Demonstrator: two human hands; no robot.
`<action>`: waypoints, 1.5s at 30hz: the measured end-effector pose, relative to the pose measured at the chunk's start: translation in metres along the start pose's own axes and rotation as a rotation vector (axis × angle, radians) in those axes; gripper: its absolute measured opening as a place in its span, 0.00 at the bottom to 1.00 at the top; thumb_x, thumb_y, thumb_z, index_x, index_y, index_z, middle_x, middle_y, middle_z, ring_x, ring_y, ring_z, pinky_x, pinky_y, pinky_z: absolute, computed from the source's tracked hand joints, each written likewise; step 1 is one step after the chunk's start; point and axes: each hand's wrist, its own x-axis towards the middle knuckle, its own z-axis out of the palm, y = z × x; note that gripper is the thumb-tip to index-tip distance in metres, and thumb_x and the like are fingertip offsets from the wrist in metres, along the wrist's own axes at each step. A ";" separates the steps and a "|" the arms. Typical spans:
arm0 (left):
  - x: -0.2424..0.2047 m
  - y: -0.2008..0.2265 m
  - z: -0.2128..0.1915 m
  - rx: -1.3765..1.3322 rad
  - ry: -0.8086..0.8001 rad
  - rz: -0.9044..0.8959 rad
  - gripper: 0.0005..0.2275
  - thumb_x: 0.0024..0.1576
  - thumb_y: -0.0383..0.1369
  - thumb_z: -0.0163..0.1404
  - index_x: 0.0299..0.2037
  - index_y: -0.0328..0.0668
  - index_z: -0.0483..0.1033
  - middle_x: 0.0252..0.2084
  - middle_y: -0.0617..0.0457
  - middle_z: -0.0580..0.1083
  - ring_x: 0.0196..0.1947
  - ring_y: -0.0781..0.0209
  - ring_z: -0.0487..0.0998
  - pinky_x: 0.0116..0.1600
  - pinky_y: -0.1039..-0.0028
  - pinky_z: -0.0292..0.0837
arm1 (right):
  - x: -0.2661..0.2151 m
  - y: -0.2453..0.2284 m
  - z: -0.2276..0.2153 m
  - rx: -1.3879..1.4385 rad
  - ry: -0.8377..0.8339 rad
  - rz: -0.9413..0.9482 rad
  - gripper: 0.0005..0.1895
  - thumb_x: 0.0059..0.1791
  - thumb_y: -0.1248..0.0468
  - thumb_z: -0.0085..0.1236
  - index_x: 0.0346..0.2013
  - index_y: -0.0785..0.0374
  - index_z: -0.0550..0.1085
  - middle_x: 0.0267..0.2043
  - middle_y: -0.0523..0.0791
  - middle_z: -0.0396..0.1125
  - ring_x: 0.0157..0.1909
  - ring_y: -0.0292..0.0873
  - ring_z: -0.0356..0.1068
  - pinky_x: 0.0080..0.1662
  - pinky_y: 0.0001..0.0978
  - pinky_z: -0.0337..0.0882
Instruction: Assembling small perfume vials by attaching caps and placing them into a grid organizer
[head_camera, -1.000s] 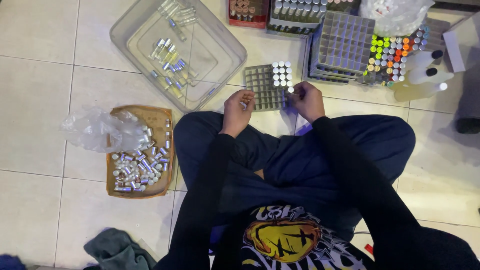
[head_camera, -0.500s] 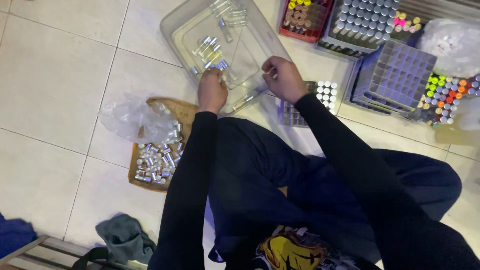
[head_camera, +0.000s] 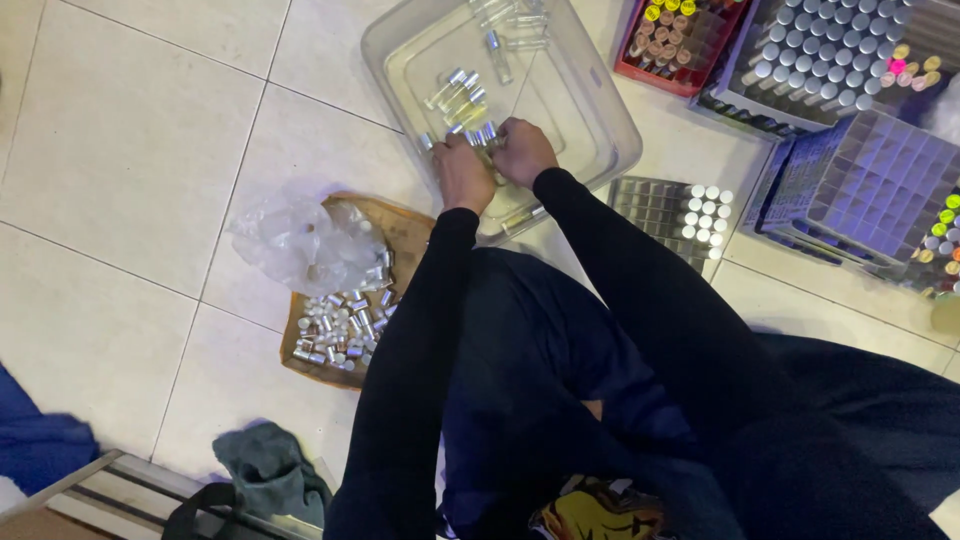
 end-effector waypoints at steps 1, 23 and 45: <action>0.003 0.000 0.000 0.000 0.000 0.002 0.28 0.47 0.24 0.63 0.54 0.25 0.59 0.51 0.29 0.65 0.53 0.24 0.72 0.62 0.51 0.71 | 0.001 -0.001 0.001 0.000 0.002 0.000 0.20 0.46 0.57 0.63 0.49 0.62 0.76 0.44 0.54 0.75 0.55 0.57 0.74 0.56 0.49 0.74; -0.004 0.012 0.004 -0.219 -0.153 0.020 0.15 0.60 0.31 0.50 0.47 0.20 0.70 0.48 0.24 0.69 0.56 0.23 0.70 0.64 0.45 0.65 | -0.046 -0.038 -0.005 0.500 0.039 0.245 0.14 0.43 0.63 0.57 0.41 0.62 0.82 0.40 0.56 0.75 0.50 0.58 0.76 0.47 0.45 0.76; -0.028 0.029 -0.019 -0.452 -0.051 -0.300 0.27 0.62 0.62 0.42 0.57 0.52 0.73 0.55 0.44 0.74 0.63 0.40 0.69 0.69 0.54 0.59 | -0.063 -0.049 0.004 1.092 0.072 0.267 0.18 0.46 0.73 0.43 0.47 0.72 0.76 0.31 0.49 0.65 0.31 0.48 0.67 0.31 0.37 0.71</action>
